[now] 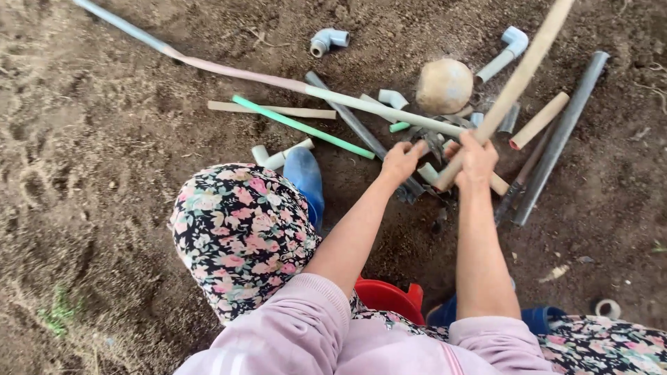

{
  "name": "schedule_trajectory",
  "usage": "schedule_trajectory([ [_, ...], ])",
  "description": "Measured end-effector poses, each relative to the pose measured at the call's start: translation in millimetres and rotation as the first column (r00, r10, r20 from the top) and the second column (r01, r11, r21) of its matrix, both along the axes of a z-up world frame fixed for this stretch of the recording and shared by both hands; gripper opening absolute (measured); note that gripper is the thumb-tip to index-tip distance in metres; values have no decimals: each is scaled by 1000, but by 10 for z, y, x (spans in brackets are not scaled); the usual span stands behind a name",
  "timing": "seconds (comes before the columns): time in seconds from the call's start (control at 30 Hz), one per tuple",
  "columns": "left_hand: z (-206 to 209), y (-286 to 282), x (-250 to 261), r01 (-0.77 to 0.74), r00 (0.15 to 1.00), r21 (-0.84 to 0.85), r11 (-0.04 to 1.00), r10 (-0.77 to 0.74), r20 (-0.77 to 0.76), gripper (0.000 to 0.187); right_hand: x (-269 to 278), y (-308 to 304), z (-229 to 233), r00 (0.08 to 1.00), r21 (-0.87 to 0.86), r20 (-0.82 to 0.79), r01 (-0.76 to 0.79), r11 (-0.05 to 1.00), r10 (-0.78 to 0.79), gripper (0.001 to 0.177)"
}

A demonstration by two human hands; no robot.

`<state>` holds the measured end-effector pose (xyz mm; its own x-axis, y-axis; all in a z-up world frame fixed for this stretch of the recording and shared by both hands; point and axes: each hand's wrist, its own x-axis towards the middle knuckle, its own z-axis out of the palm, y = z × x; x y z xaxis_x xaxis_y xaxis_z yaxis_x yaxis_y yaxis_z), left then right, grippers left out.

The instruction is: The person sits on a small red stool on the ground and assembles various plastic pipes and fittings. They pick up different colored pipes and connectors from a pile, fit them together by hand, and create a longer pipe structure.

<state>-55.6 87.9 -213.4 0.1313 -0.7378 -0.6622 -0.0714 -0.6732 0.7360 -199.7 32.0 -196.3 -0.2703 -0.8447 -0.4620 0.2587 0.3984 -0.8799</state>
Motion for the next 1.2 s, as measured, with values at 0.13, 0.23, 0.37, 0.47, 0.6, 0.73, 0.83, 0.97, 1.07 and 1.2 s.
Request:
schedule_trajectory([
  [0.13,214,-113,-193,-519,794,48,853,503,-342,87,254,131,285,998,-31,46,-43,999,44,25],
  [0.23,341,-196,-248,-598,602,102,795,529,-598,76,361,258,619,997,-60,27,-74,995,76,22],
  [0.37,351,-361,-354,-634,486,98,768,493,-721,47,194,211,1057,999,-75,36,-17,997,20,24],
  [0.47,515,-423,-407,-681,428,98,726,502,-752,33,-111,77,1481,990,-321,-87,74,944,-107,21],
  [0.6,540,-484,-411,-692,404,152,706,553,-729,28,-292,10,1852,972,-667,-81,112,737,-221,16],
  [0.73,651,-468,-345,-674,425,149,724,545,-723,28,-39,153,1856,939,-463,158,345,817,-307,23],
  [0.83,707,-437,-375,-671,389,159,724,527,-755,31,22,188,1693,882,-246,289,443,862,-371,32],
  [0.97,652,-450,-413,-662,384,135,737,489,-783,36,-188,7,1443,825,-132,420,467,874,-377,40],
  [1.07,639,-499,-457,-652,364,107,751,434,-824,39,-286,-148,1293,782,-86,483,490,868,-394,43],
  [1.2,654,-489,-572,-644,370,144,752,470,-801,43,-229,-225,1178,764,-53,505,492,869,-402,45],
])
